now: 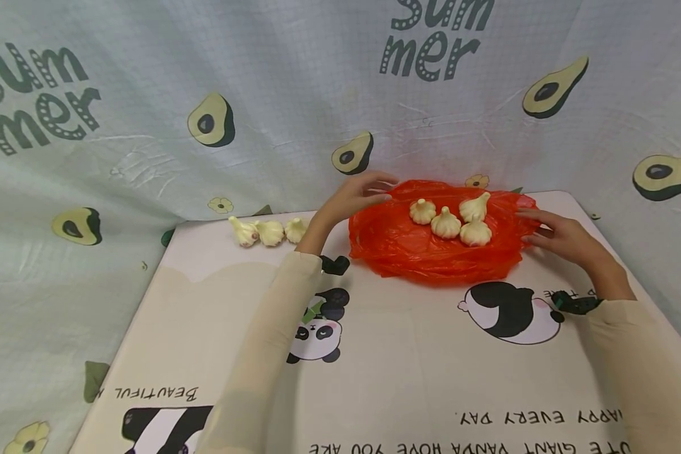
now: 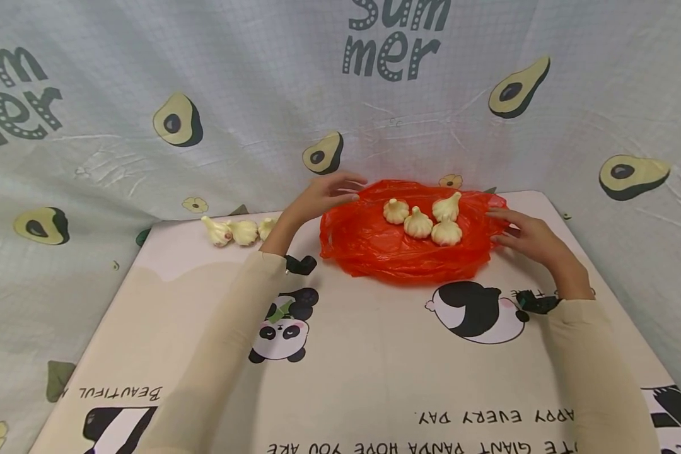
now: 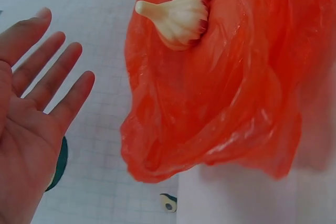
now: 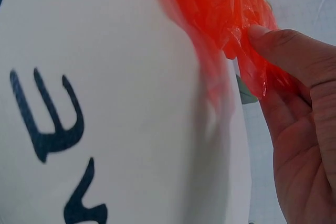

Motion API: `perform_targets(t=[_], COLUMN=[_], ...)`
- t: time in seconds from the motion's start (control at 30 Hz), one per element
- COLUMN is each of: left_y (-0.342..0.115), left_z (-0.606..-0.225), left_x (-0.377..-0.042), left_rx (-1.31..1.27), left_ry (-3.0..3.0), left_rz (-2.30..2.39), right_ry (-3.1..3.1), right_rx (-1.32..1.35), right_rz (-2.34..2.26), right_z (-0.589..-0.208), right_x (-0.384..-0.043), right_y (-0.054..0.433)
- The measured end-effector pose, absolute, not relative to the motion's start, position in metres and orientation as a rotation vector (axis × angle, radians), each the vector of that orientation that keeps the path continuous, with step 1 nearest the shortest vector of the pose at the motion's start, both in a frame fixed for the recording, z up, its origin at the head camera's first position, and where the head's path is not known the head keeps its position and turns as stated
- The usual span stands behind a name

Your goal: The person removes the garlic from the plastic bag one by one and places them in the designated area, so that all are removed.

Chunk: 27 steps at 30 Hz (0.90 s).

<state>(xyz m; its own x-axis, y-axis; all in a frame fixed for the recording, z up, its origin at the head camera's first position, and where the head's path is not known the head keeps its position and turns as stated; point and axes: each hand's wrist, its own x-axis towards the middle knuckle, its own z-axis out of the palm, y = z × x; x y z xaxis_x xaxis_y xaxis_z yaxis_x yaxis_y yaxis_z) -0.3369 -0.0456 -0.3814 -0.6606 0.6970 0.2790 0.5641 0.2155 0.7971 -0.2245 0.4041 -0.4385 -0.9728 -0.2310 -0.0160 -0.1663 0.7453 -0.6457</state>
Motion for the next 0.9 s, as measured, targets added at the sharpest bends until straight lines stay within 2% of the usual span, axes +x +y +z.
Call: perform_targets(t=[0.53, 0.9], left_y=[-0.006, 0.022], left_z=[-0.405, -0.407], left_x=[-0.353, -0.356], left_rx=[1.119, 1.067], left_ry=[2.324, 2.425], left_rz=[1.273, 1.085], right_ry=[2.869, 2.886], right_rx=[-0.352, -0.359], right_rz=[-1.014, -1.04], right_z=[-0.438, -0.438], right_x=[-0.224, -0.224], right_y=[0.404, 0.405])
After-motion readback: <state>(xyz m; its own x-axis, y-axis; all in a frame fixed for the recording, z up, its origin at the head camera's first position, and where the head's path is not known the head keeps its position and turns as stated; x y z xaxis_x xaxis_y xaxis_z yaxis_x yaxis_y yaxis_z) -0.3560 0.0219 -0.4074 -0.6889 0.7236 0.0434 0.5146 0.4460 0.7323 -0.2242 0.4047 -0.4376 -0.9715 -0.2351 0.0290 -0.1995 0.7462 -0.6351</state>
